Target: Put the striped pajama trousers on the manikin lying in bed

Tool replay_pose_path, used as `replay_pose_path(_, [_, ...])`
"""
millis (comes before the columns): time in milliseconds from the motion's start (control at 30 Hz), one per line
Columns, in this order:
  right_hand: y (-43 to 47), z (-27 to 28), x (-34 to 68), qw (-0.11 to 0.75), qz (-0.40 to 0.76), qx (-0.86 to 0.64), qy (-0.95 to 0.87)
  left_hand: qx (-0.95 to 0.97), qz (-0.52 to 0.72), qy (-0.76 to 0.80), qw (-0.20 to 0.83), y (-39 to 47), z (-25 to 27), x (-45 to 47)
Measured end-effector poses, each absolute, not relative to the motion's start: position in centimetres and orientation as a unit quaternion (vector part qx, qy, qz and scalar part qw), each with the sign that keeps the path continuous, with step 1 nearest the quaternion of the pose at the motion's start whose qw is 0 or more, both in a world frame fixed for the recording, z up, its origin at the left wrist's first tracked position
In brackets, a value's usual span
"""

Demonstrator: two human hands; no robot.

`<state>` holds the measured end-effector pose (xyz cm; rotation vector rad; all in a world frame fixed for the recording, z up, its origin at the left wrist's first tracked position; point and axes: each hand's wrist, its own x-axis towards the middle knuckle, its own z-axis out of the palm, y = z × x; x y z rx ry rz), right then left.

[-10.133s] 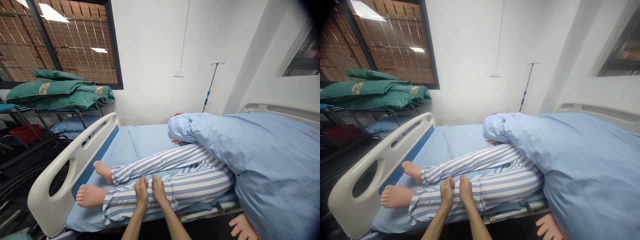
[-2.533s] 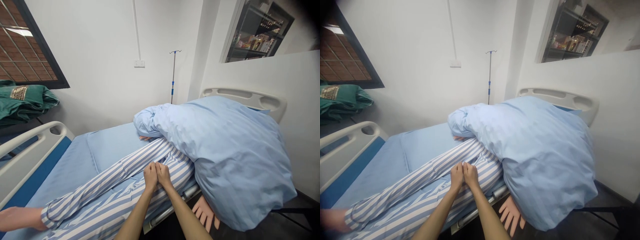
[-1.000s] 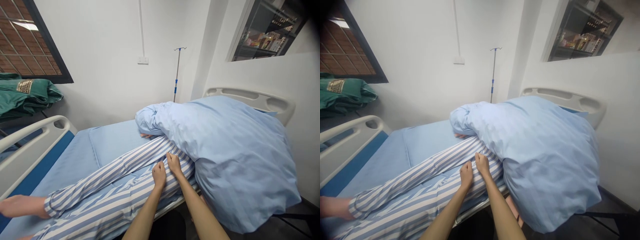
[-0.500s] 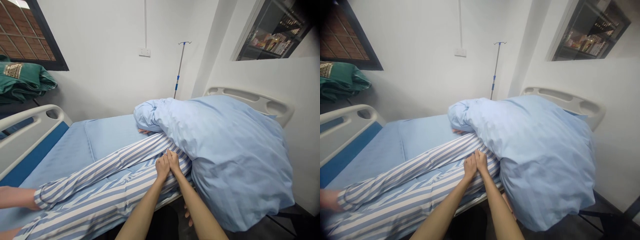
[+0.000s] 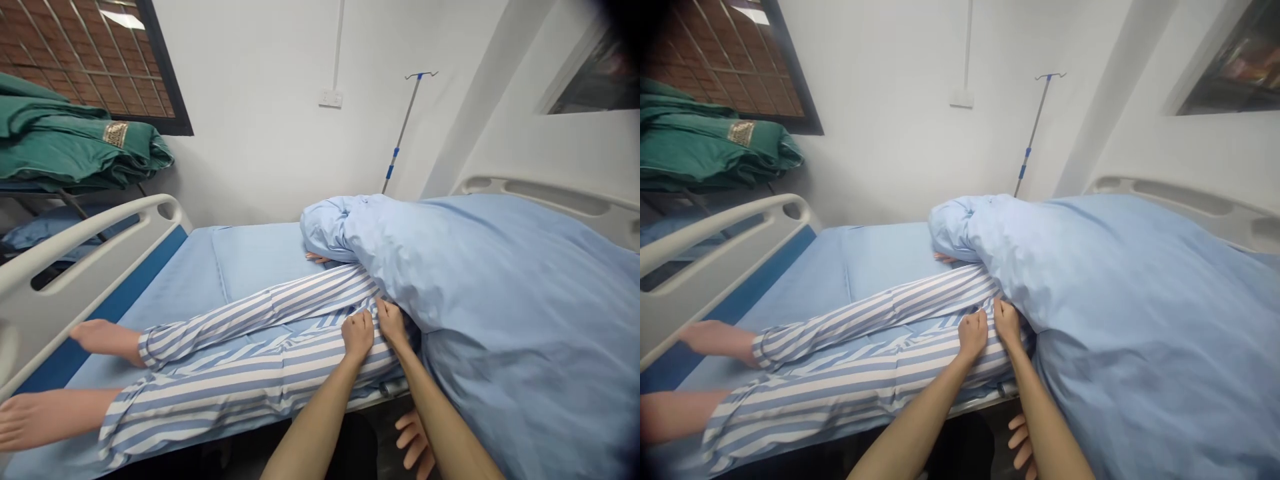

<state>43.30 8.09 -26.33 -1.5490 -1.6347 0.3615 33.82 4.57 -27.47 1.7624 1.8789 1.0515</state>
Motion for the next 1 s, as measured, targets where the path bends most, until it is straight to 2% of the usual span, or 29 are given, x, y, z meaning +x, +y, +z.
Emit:
replay_pose_path(133, [7.9, -26.8, 43.3, 0.398, 0.137, -0.620, -0.662, 0.608, 0.401, 0.622, 0.288, 4.3, -26.7, 32.6])
replay_pose_path(200, [7.9, -26.7, 43.4, 0.381, 0.121, -0.630, -0.665, 0.606, 0.412, 0.580, 0.355, 3.9, -26.3, 30.2])
replay_pose_path(267, [7.9, -26.8, 43.5, 0.357, 0.104, -0.641, -0.672, 0.598, 0.423, 0.568, 0.374, 3.1, -25.8, 25.8])
replay_pose_path(433, [8.1, -27.3, 43.5, 0.321, 0.068, -0.652, -0.683, 0.522, 0.453, 0.657, 0.301, -1.9, -24.4, 9.3])
replay_pose_path(500, [7.9, -27.1, 43.2, 0.294, 0.044, -0.660, -0.690, 0.472, 0.469, 0.708, 0.235, -4.2, -24.2, 2.7])
replay_pose_path(600, [7.4, -26.5, 42.3, 0.228, 0.002, -0.689, -0.688, 0.456, 0.418, 0.762, 0.192, -7.4, -25.2, -4.4])
replay_pose_path(733, [6.8, -25.8, 41.2, 0.105, -0.012, -0.733, -0.672, 0.485, 0.257, 0.825, 0.138, -10.2, -27.7, -7.1])
replay_pose_path(833, [6.6, -25.3, 40.2, 0.053, -0.005, -0.751, -0.658, 0.523, 0.156, 0.832, 0.098, -10.8, -28.8, -6.5])
replay_pose_path(900, [6.3, -25.2, 38.5, 0.056, 0.003, -0.748, -0.661, 0.546, 0.094, 0.829, 0.074, -10.8, -28.9, -6.3])
replay_pose_path(1000, [5.2, -25.7, 32.6, 0.126, 0.035, -0.697, -0.705, 0.566, 0.076, 0.819, 0.056, -11.0, -28.6, -6.4])
